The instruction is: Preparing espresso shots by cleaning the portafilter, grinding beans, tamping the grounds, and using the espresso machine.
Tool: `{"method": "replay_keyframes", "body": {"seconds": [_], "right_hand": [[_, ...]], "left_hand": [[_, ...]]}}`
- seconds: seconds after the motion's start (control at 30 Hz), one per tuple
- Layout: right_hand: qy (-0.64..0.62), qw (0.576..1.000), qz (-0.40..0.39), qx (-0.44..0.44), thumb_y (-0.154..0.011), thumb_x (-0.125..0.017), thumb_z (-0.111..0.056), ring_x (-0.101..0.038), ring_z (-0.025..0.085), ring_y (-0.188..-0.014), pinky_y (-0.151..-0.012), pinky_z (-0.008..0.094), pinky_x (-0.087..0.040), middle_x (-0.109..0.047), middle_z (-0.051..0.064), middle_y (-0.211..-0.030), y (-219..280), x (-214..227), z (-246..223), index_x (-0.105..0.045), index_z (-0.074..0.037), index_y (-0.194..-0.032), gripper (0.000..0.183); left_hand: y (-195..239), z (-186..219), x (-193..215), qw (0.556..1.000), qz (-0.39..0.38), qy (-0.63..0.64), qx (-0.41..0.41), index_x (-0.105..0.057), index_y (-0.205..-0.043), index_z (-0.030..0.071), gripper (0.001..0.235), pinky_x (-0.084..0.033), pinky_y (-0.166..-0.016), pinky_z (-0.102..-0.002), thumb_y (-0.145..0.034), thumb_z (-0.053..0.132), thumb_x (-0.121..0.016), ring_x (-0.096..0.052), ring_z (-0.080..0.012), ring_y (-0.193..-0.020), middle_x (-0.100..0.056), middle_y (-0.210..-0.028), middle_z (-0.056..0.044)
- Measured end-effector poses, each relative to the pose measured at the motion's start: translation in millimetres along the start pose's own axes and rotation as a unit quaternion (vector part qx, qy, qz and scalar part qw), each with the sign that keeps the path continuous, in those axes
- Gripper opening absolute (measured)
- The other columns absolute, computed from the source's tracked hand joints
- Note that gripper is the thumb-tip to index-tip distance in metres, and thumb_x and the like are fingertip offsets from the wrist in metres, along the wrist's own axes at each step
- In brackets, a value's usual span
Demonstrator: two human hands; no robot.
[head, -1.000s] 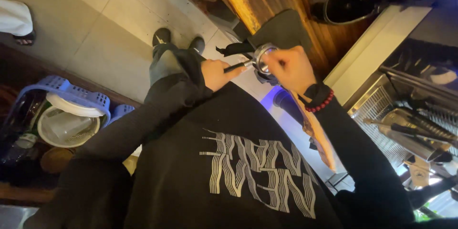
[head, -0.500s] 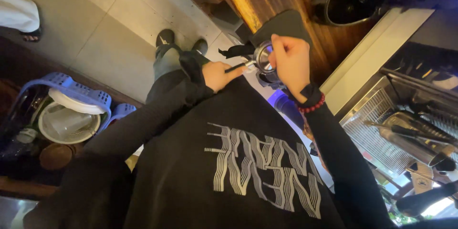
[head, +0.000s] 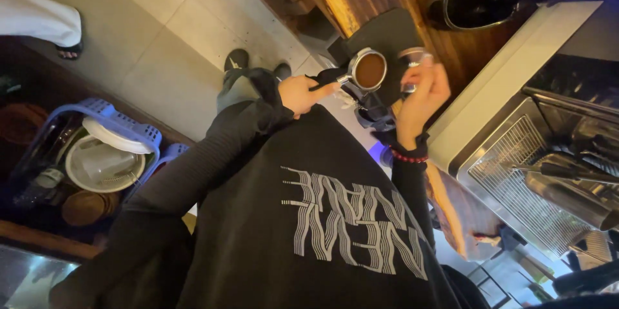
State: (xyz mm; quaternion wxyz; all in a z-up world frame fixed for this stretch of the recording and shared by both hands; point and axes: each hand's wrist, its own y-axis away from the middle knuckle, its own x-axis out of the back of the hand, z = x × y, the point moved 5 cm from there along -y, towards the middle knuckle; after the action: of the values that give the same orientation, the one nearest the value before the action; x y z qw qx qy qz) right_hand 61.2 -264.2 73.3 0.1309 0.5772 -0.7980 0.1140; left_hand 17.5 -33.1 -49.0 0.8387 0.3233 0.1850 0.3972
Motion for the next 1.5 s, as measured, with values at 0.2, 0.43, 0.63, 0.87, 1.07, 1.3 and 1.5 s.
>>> {"method": "replay_keyframes", "body": {"seconds": [0.2,0.43,0.63,0.87,1.07,1.3,1.5], "right_hand": [[0.002,1.0,0.01,0.024,-0.112,-0.053,-0.018,-0.047,0.009,-0.056,-0.06,0.025,-0.039,-0.058,0.005,-0.065,-14,-1,22,-0.05,-0.005,-0.075,0.04],[-0.065,0.992,-0.103,-0.028,-0.112,-0.051,-0.02,-0.051,0.011,-0.056,-0.055,0.025,-0.04,-0.058,0.006,-0.066,20,-34,-23,-0.047,-0.007,-0.076,0.039],[-0.21,0.949,-0.129,-0.198,-0.11,-0.051,-0.025,-0.054,0.014,-0.056,-0.052,0.026,-0.04,-0.058,0.008,-0.068,70,-76,-17,-0.045,-0.009,-0.076,0.038],[-0.1,0.99,0.069,-0.067,-0.112,-0.049,-0.026,-0.056,0.016,-0.057,-0.053,0.028,-0.041,-0.059,0.01,-0.07,63,-20,-21,-0.049,-0.005,-0.082,0.036],[-0.1,0.986,0.101,-0.083,-0.113,-0.048,-0.028,-0.052,0.012,-0.056,-0.048,0.026,-0.037,-0.058,0.008,-0.073,43,3,16,-0.045,-0.007,-0.083,0.036],[-0.076,0.992,0.054,-0.085,-0.114,-0.051,-0.026,-0.052,0.012,-0.058,-0.049,0.025,-0.037,-0.06,0.008,-0.073,34,10,29,-0.047,-0.006,-0.081,0.039],[0.013,0.988,-0.132,-0.079,-0.11,-0.054,-0.019,-0.056,0.011,-0.057,-0.056,0.025,-0.04,-0.063,0.007,-0.067,25,4,-12,-0.051,-0.003,-0.079,0.036]], "left_hand": [[0,-2,2,1.0,0.009,0.007,0.016,-0.073,-0.091,0.006,0.072,-0.052,-0.044,-0.032,-0.086,0.075,-0.052,-0.061,-0.0185,-0.04,-0.058,-0.051,-0.005],[-3,-8,-1,0.999,0.003,0.034,0.022,-0.071,-0.082,0.002,0.072,-0.049,-0.043,-0.034,-0.09,0.072,-0.056,-0.059,-0.0191,-0.04,-0.056,-0.051,-0.006],[-13,-20,-5,0.999,0.037,0.019,-0.01,-0.074,-0.091,0.009,0.061,-0.05,-0.04,-0.034,-0.086,0.066,-0.053,-0.061,-0.0186,-0.037,-0.06,-0.047,-0.005],[1,-2,3,0.999,0.023,0.005,0.022,-0.075,-0.089,0.004,0.072,-0.05,-0.042,-0.032,-0.086,0.074,-0.058,-0.059,-0.017,-0.039,-0.057,-0.049,-0.004],[6,4,7,1.0,0.014,-0.002,0.024,-0.073,-0.085,0.006,0.071,-0.048,-0.042,-0.031,-0.086,0.075,-0.055,-0.058,-0.0169,-0.039,-0.057,-0.052,-0.004],[1,-4,6,0.999,-0.002,0.007,0.033,-0.068,-0.083,-0.003,0.079,-0.05,-0.043,-0.033,-0.09,0.075,-0.057,-0.059,-0.0179,-0.042,-0.056,-0.054,-0.006],[1,-2,7,1.0,-0.001,-0.002,0.016,-0.071,-0.084,0.004,0.073,-0.05,-0.043,-0.033,-0.086,0.075,-0.054,-0.06,-0.0183,-0.04,-0.058,-0.051,-0.005]]}}
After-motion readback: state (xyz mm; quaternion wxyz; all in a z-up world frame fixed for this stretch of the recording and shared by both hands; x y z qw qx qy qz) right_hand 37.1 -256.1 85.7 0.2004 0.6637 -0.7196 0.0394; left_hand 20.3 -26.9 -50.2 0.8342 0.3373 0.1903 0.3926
